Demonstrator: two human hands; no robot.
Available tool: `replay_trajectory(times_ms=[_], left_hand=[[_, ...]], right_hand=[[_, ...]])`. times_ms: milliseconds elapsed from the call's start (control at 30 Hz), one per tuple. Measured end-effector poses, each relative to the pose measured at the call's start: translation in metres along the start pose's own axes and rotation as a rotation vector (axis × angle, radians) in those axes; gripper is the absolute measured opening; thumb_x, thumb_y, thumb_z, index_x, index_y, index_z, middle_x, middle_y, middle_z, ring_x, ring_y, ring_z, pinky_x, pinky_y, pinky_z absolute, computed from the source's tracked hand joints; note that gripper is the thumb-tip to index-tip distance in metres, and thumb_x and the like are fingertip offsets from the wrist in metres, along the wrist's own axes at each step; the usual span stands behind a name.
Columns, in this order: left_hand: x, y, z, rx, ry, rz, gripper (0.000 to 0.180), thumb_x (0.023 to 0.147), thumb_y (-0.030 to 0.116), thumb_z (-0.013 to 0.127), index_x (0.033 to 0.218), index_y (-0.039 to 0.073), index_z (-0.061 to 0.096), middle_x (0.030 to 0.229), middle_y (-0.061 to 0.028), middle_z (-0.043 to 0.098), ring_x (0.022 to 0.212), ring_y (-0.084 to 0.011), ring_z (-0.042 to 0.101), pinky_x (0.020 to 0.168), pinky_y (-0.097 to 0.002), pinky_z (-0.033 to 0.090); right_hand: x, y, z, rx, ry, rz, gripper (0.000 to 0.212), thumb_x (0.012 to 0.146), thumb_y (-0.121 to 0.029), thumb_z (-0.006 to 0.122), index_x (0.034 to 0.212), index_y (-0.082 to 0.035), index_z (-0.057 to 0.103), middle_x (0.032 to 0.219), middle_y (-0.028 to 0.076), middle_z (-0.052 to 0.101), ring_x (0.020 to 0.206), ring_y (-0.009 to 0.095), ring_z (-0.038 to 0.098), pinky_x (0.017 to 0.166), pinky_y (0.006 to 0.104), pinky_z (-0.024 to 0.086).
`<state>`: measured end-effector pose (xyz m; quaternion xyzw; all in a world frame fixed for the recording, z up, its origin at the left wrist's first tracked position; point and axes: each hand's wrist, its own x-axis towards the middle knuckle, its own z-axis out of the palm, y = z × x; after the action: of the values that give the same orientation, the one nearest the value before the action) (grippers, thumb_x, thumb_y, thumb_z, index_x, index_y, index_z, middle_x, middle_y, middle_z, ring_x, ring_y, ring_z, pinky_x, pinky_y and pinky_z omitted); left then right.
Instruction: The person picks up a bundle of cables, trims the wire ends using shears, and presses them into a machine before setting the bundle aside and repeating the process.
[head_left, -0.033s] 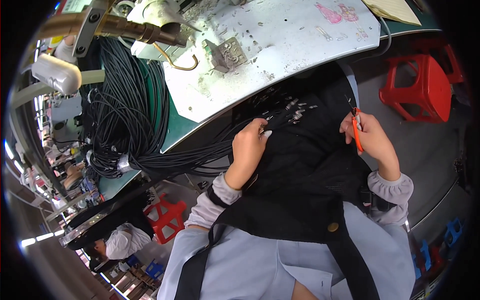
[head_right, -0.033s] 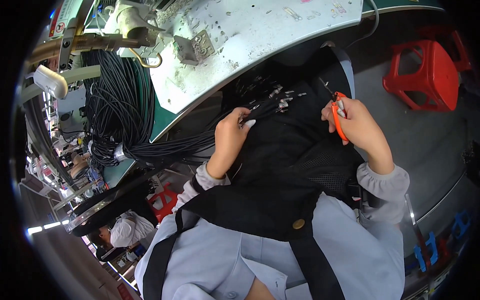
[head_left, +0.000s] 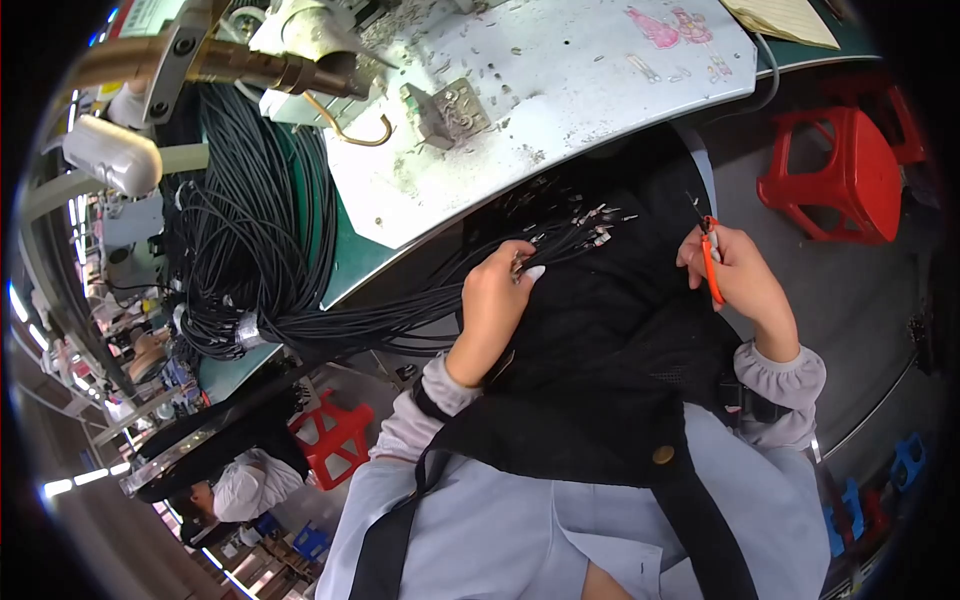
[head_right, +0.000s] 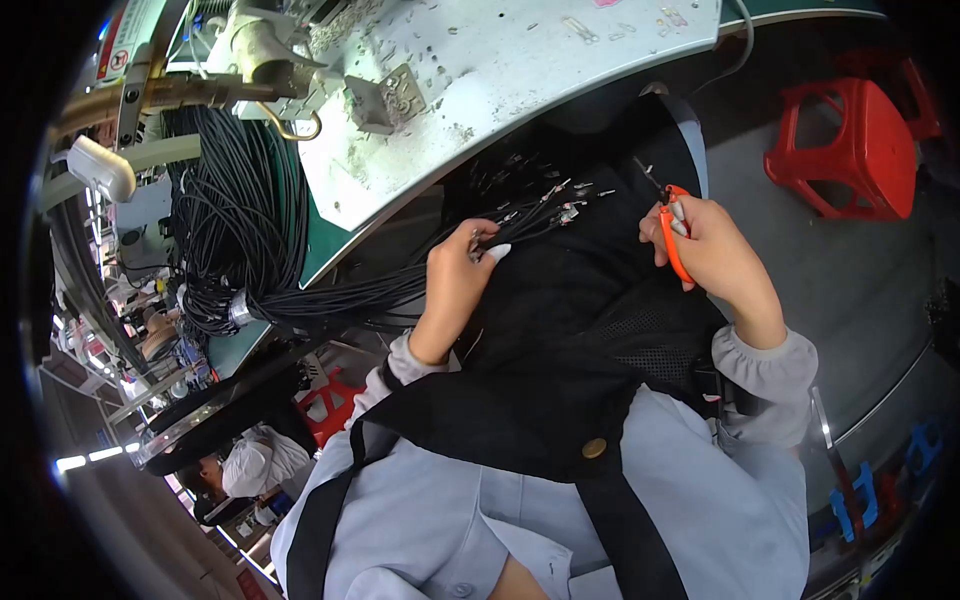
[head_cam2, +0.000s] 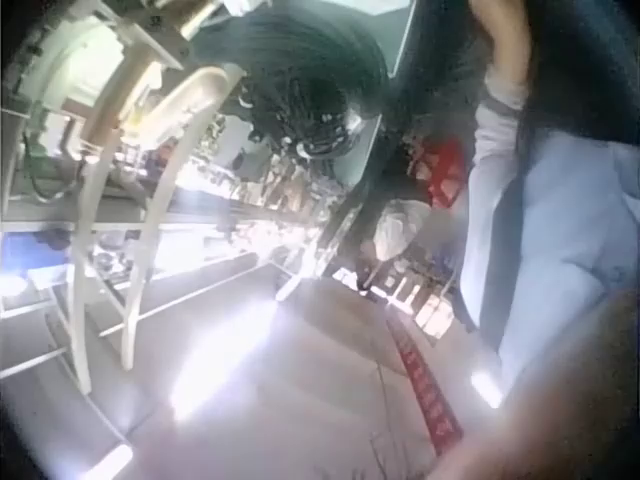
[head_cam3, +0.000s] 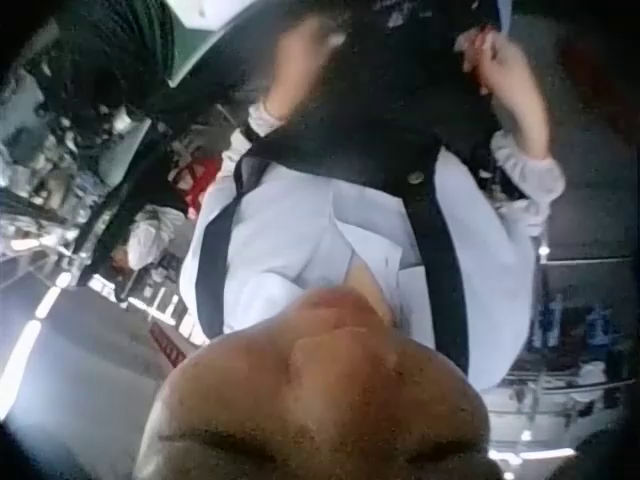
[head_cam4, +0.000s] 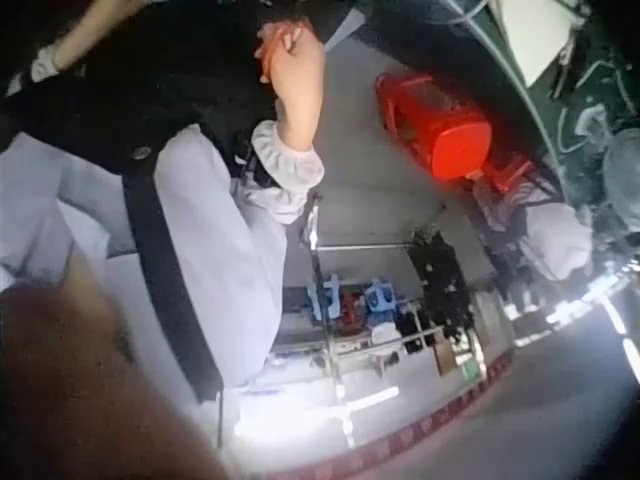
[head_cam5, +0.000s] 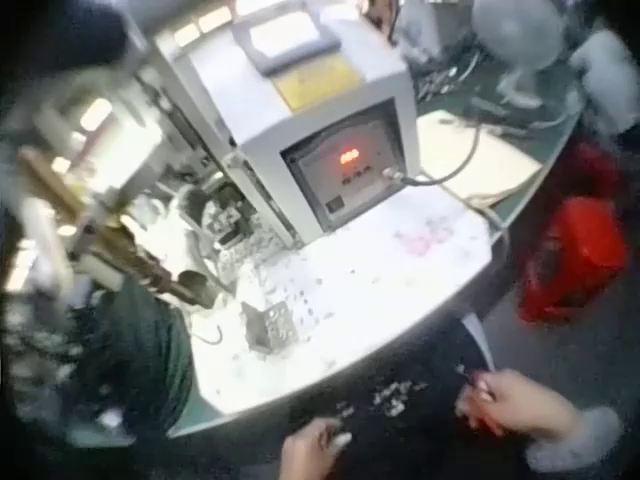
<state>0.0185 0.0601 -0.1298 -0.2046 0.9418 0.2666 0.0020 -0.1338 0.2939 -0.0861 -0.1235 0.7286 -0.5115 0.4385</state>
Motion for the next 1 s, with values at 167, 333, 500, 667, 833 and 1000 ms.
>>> replay_trajectory(times_ms=[167,333,500,667,833,1000], left_hand=[[-0.009,0.023,-0.042,-0.576,-0.053,-0.176,0.024,0.064,-0.002,0.069,0.086,0.0,0.06,0.083,-0.0073,0.062,0.067,-0.0138,0.059,0.061,-0.0247,0.047],[-0.015,0.034,-0.075,-0.786,-0.2,-0.343,0.026,0.064,-0.004,0.07,0.087,-0.001,0.06,0.084,-0.0029,0.062,0.074,-0.0079,0.057,0.064,-0.0204,0.045],[-0.016,0.048,-0.094,-0.963,-0.206,-0.408,0.028,0.063,-0.003,0.07,0.089,-0.001,0.06,0.083,-0.004,0.062,0.071,-0.0056,0.055,0.06,-0.0178,0.041],[-0.022,0.039,-0.087,-0.866,-0.225,-0.364,0.031,0.063,-0.003,0.07,0.092,0.0,0.059,0.082,-0.0032,0.062,0.069,-0.0048,0.054,0.056,-0.0176,0.04],[-0.033,0.032,-0.059,-0.573,-0.206,-0.179,0.031,0.063,-0.002,0.07,0.092,0.002,0.059,0.082,-0.005,0.063,0.065,-0.0093,0.057,0.053,-0.0215,0.043],[-0.037,0.015,-0.025,-0.398,-0.051,0.079,0.036,0.065,-0.001,0.067,0.098,0.006,0.056,0.083,-0.0106,0.061,0.062,-0.0227,0.061,0.055,-0.0309,0.048]], right_hand=[[-0.003,-0.004,-0.003,0.053,0.019,-0.028,0.011,0.081,-0.01,0.05,0.078,0.0,0.052,0.067,0.006,0.054,0.05,0.008,0.051,0.034,0.0187,0.035],[-0.005,-0.014,-0.003,0.102,0.036,-0.056,0.01,0.08,-0.009,0.05,0.078,0.0,0.052,0.069,0.006,0.055,0.052,0.008,0.051,0.034,0.0188,0.036],[-0.009,-0.015,0.0,0.127,0.001,-0.074,0.009,0.08,-0.009,0.05,0.078,0.0,0.052,0.069,0.005,0.054,0.053,0.008,0.051,0.035,0.0182,0.035],[-0.004,-0.011,0.001,0.107,-0.01,-0.16,0.01,0.081,-0.009,0.05,0.078,0.0,0.052,0.064,0.005,0.053,0.048,0.007,0.049,0.034,0.0176,0.033],[-0.008,-0.027,-0.009,0.123,0.012,-0.09,0.011,0.082,-0.01,0.049,0.077,-0.001,0.051,0.058,0.004,0.051,0.041,0.007,0.044,0.033,0.0174,0.032],[-0.004,-0.026,-0.004,0.1,0.018,-0.055,0.012,0.084,-0.011,0.048,0.077,-0.001,0.051,0.055,0.004,0.049,0.036,0.006,0.04,0.033,0.017,0.03]])
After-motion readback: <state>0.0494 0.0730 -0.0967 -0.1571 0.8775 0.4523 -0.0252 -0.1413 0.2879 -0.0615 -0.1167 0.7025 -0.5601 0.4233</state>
